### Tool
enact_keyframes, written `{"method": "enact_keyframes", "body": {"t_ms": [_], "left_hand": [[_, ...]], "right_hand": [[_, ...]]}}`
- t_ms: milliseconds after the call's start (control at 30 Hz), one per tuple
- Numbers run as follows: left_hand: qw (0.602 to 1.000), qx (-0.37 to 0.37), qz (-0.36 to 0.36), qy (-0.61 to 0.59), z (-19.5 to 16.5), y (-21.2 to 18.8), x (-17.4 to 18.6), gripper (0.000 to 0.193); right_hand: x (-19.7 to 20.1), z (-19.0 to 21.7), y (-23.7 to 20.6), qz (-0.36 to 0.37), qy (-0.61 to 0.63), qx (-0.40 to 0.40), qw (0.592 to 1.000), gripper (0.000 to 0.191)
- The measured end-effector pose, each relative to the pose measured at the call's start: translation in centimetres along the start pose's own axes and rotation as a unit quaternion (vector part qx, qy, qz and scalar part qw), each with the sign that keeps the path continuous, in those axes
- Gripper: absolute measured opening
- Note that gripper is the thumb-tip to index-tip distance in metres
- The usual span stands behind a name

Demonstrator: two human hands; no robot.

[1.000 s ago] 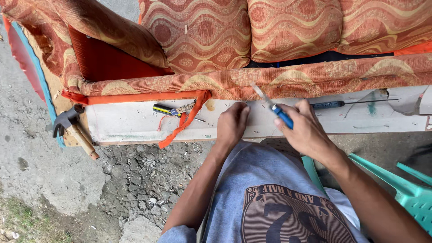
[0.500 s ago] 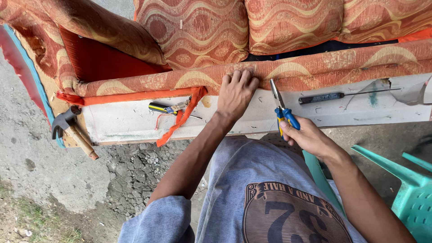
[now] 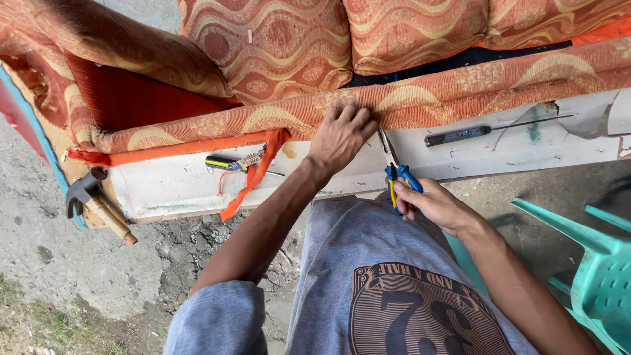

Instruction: The person uses pliers to pull out staples from the edge of a sofa cushion and then uses a hammer and nail to secure the fabric to the wooden frame. The person works along the length of the cushion, removing old fasteners and inserting new ones.

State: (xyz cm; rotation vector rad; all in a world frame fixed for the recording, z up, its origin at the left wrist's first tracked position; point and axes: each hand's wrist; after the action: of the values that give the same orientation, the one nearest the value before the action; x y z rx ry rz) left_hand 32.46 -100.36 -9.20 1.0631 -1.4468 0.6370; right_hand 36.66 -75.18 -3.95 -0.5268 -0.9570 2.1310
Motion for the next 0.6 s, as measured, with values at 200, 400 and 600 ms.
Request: {"method": "enact_keyframes", "body": {"t_ms": [200, 400, 600], "left_hand": [[0.977, 0.134, 0.068, -0.148, 2.1, 2.2, 0.5, 0.015], [0.957, 0.150, 0.100, -0.229, 4.1, 4.3, 1.2, 0.022], [0.962, 0.129, 0.104, -0.218, 3.7, 3.6, 0.7, 0.021]], "right_hand": [[0.9, -0.2, -1.0, -0.016, -0.034, -0.002, 0.999, 0.040], [1.1, 0.7, 0.1, -0.005, 0.011, -0.004, 1.000, 0.039], [0.8, 0.3, 0.6, 0.016, 0.095, 0.006, 0.995, 0.035]]}}
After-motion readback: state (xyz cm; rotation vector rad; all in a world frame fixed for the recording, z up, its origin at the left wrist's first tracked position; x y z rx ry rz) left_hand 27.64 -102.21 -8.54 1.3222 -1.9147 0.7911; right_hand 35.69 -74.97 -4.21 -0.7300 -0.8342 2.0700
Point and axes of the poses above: each hand's wrist, its own y-axis towards the middle knuckle, its own x-axis out of the back of the hand, z = x × y, and after that the axes turned 1 degree about -z, right-handed
